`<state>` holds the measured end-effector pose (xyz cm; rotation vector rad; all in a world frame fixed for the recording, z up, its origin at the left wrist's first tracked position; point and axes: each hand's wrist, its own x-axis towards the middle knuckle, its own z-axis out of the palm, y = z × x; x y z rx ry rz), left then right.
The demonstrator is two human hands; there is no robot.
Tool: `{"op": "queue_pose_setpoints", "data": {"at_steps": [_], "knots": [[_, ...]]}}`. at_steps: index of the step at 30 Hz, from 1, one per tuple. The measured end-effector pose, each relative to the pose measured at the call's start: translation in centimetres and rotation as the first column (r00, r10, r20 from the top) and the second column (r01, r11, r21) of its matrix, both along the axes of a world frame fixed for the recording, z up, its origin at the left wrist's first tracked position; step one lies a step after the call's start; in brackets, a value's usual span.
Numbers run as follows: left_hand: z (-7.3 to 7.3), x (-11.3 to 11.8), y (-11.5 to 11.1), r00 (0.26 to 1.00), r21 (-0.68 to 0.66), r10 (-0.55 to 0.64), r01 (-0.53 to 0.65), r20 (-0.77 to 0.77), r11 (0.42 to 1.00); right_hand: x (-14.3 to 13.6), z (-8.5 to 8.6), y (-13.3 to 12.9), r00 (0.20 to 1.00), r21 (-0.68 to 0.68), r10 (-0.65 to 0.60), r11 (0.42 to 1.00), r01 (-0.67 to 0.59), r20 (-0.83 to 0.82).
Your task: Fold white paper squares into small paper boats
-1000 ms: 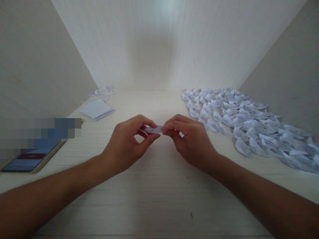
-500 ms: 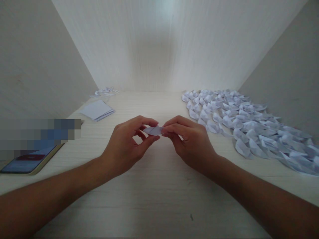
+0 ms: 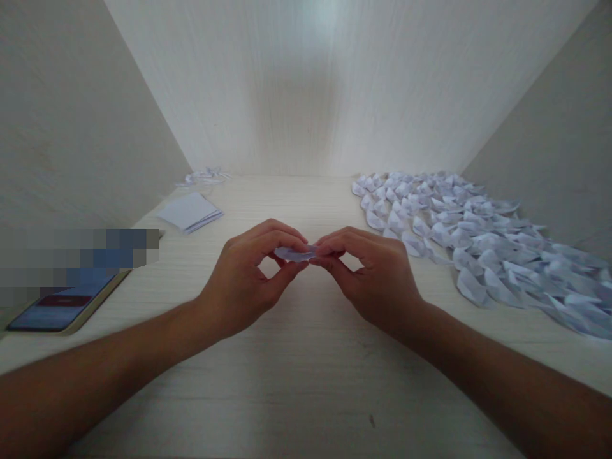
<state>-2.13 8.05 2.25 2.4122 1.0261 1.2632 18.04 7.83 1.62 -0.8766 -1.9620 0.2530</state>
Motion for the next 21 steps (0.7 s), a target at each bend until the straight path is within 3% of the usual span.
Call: {"op": "queue_pose_setpoints", "data": {"at_steps": [6, 21], "knots": [[-0.24, -0.15, 0.32, 0.997, -0.056, -0.072, 0.072, 0.009, 0.996, 0.13, 0.26, -0.26, 0.999, 0.024, -0.01, 1.0, 0.009, 0.045], [0.16, -0.38, 0.35, 0.997, 0.015, -0.077, 0.077, 0.024, 0.997, 0.63, 0.14, 0.22, 0.996, 0.064, -0.02, 0.998, 0.014, 0.093]]}}
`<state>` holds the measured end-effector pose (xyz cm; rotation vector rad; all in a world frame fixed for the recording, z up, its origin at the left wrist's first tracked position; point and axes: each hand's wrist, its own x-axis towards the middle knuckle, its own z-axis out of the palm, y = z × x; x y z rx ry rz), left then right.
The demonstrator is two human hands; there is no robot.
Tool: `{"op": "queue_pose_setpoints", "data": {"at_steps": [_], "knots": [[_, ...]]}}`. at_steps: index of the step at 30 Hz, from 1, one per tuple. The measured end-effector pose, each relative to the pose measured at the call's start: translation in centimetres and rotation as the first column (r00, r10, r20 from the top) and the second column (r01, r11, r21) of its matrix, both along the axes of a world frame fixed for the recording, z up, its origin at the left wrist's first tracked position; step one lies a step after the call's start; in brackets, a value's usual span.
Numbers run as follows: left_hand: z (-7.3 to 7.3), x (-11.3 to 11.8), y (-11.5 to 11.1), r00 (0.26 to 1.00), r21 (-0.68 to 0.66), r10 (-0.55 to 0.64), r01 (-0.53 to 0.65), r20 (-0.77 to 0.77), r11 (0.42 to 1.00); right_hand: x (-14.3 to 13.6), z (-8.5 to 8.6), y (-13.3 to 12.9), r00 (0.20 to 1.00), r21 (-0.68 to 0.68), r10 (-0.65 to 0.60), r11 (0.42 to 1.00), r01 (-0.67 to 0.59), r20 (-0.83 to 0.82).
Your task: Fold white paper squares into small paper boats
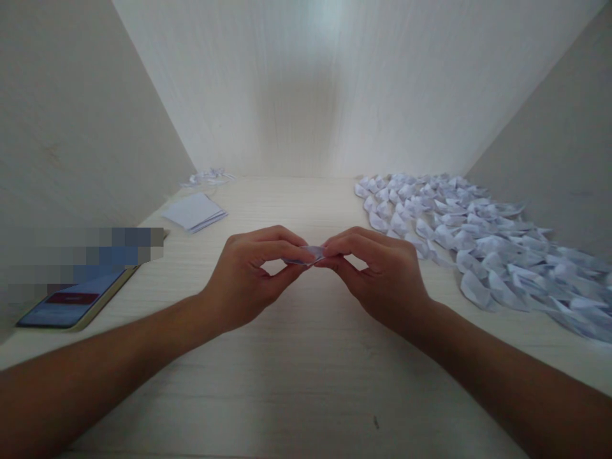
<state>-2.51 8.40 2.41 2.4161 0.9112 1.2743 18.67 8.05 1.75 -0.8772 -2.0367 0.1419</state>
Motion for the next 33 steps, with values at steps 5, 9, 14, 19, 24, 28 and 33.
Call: {"op": "queue_pose_setpoints", "data": {"at_steps": [5, 9, 14, 19, 24, 28, 33], "knots": [[-0.06, 0.04, -0.13, 1.0, 0.04, 0.023, -0.023, 0.004, 0.999, -0.01, 0.09, 0.05, 0.999, 0.022, 0.023, 0.999, -0.023, 0.029], [-0.1, 0.08, -0.21, 0.999, 0.067, 0.023, -0.024, 0.022, 0.997, -0.06, 0.23, -0.07, 0.996, 0.037, -0.021, 0.999, 0.018, 0.089], [0.05, 0.11, -0.4, 1.0, 0.085, 0.02, -0.021, 0.01, 0.996, -0.17, 0.24, -0.23, 0.994, 0.059, -0.013, 0.998, 0.007, 0.105], [-0.03, 0.16, -0.46, 0.999, 0.105, 0.034, -0.033, -0.001, 0.994, -0.41, 0.1, -0.43, 0.99, 0.134, -0.037, 0.991, 0.019, 0.136], [-0.22, 0.15, -0.41, 1.0, 0.107, 0.03, -0.03, -0.001, 0.994, -0.56, -0.15, -0.51, 0.99, 0.173, -0.05, 0.985, 0.027, 0.131], [-0.08, 0.08, -0.59, 0.999, 0.093, 0.038, -0.034, -0.037, 0.995, -0.57, -0.17, -0.56, 0.996, 0.147, -0.007, 0.989, -0.007, 0.09], [0.07, 0.13, -0.64, 0.997, 0.064, 0.032, -0.028, -0.067, 0.998, -0.61, -0.21, -0.5, 0.998, 0.076, 0.031, 0.996, -0.035, 0.048]]}}
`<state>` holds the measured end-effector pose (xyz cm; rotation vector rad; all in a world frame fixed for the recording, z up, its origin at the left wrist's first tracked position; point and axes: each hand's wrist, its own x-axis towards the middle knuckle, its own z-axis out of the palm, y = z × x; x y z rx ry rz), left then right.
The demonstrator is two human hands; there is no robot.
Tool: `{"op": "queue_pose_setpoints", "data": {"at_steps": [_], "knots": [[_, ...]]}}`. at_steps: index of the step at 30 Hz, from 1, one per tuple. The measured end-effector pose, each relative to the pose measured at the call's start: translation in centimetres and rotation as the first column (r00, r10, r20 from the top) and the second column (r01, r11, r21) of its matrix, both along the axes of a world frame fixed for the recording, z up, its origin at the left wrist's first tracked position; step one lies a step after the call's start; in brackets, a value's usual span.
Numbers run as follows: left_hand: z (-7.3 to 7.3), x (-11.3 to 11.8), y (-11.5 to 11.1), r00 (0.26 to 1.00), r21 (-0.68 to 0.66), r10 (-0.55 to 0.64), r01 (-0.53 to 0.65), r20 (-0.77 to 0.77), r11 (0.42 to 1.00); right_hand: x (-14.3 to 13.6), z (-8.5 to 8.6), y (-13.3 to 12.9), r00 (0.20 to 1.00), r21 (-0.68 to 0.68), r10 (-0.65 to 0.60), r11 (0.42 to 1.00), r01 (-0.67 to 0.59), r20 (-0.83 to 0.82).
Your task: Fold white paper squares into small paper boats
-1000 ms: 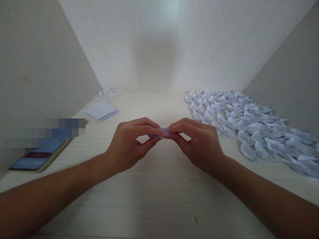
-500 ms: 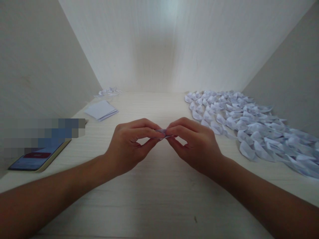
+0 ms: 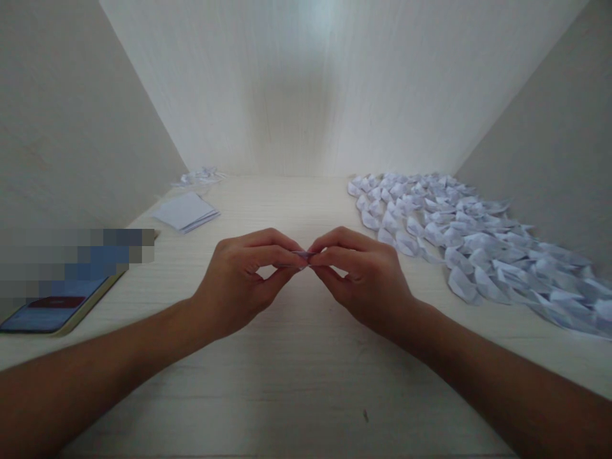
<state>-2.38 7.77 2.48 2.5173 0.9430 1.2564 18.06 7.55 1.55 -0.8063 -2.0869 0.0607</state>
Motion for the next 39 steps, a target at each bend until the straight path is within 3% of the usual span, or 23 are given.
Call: {"op": "queue_pose_setpoints", "data": {"at_steps": [6, 10, 15, 22, 28, 39], "knots": [[-0.7, -0.1, 0.8, 0.998, -0.149, 0.046, -0.041, 0.035, 0.988, 0.3, 0.0, 0.7, 0.999, -0.125, -0.037, 0.992, 0.036, -0.008], [-1.3, -0.4, 1.2, 0.995, -0.209, 0.098, -0.091, 0.022, 0.974, 1.2, 0.3, 1.7, 0.971, -0.231, -0.202, 0.946, 0.227, 0.125], [-1.6, -0.3, 1.1, 0.997, -0.208, 0.065, -0.071, -0.036, 0.976, 2.6, 0.7, 3.1, 0.85, -0.233, -0.388, 0.844, 0.483, 0.355], [-1.7, -0.1, 1.0, 0.999, -0.236, -0.005, -0.008, -0.052, 0.972, 3.3, 1.5, 3.7, 0.618, -0.159, -0.522, 0.674, 0.721, 0.588], [-1.9, -0.1, 1.1, 0.997, -0.282, -0.07, 0.059, -0.03, 0.958, 3.1, 1.2, 3.6, 0.49, -0.115, -0.579, 0.563, 0.819, 0.652], [-2.2, 0.2, 1.1, 0.994, -0.301, -0.109, 0.108, 0.013, 0.947, 2.5, 1.6, 2.6, 0.376, 0.017, -0.619, 0.533, 0.846, 0.69]]}}
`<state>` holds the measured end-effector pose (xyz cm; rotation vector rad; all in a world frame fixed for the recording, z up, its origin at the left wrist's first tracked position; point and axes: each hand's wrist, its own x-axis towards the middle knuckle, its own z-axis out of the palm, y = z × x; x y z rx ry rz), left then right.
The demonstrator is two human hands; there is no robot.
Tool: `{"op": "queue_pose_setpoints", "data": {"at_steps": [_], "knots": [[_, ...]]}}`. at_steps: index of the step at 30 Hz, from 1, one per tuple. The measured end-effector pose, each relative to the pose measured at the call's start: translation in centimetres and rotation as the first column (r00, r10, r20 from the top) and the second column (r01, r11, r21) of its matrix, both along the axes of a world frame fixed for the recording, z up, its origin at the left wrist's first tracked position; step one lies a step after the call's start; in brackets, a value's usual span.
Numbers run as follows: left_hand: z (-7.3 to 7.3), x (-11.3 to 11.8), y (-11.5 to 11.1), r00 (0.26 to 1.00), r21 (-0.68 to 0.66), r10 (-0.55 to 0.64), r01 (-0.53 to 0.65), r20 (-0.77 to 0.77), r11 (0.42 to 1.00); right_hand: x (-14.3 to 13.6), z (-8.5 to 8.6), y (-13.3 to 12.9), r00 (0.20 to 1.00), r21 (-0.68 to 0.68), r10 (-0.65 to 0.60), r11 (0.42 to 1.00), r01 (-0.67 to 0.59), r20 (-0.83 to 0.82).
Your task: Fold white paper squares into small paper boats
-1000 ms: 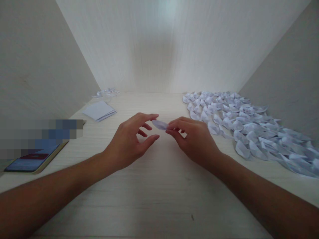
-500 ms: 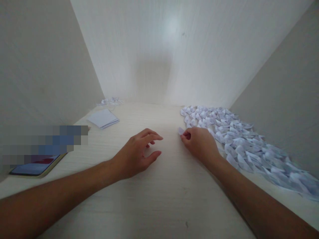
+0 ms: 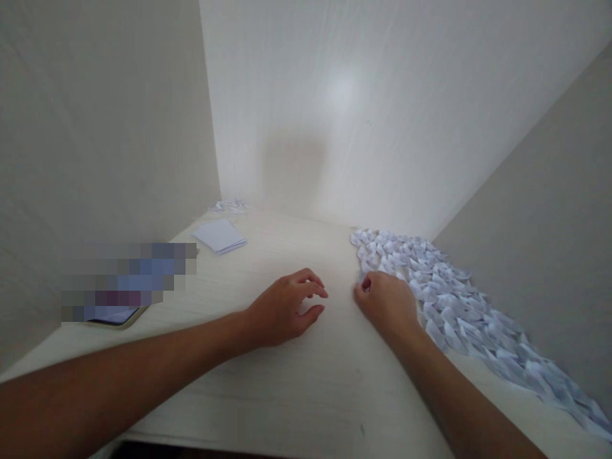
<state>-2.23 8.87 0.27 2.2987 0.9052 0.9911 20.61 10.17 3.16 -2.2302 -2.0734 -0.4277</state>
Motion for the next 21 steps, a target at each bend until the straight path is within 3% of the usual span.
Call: {"op": "queue_pose_setpoints", "data": {"at_steps": [4, 8, 14, 17, 21], "knots": [[-0.1, 0.0, 0.1, 0.999, 0.027, 0.027, -0.026, -0.022, 0.999, -0.5, 0.4, -0.6, 0.999, 0.057, 0.029, 0.998, -0.028, -0.02], [-0.3, 0.0, 0.4, 0.998, 0.059, 0.049, -0.046, -0.044, 0.997, -0.2, 0.9, -0.5, 0.991, 0.177, -0.046, 0.982, 0.069, -0.129], [-0.1, -0.2, 0.9, 0.987, 0.088, 0.068, -0.055, -0.147, 0.995, 2.2, 2.5, -0.8, 0.952, 0.439, -0.054, 0.879, 0.189, -0.301], [0.1, -0.1, 0.9, 0.98, 0.114, 0.051, -0.03, -0.19, 0.993, 2.0, 2.9, -4.8, 0.93, 0.537, 0.06, 0.829, 0.157, -0.363], [0.2, 0.0, 0.8, 0.975, 0.156, -0.013, 0.049, -0.223, 0.986, -0.4, 2.2, -14.1, 0.809, 0.583, 0.291, 0.809, 0.077, -0.51]]}}
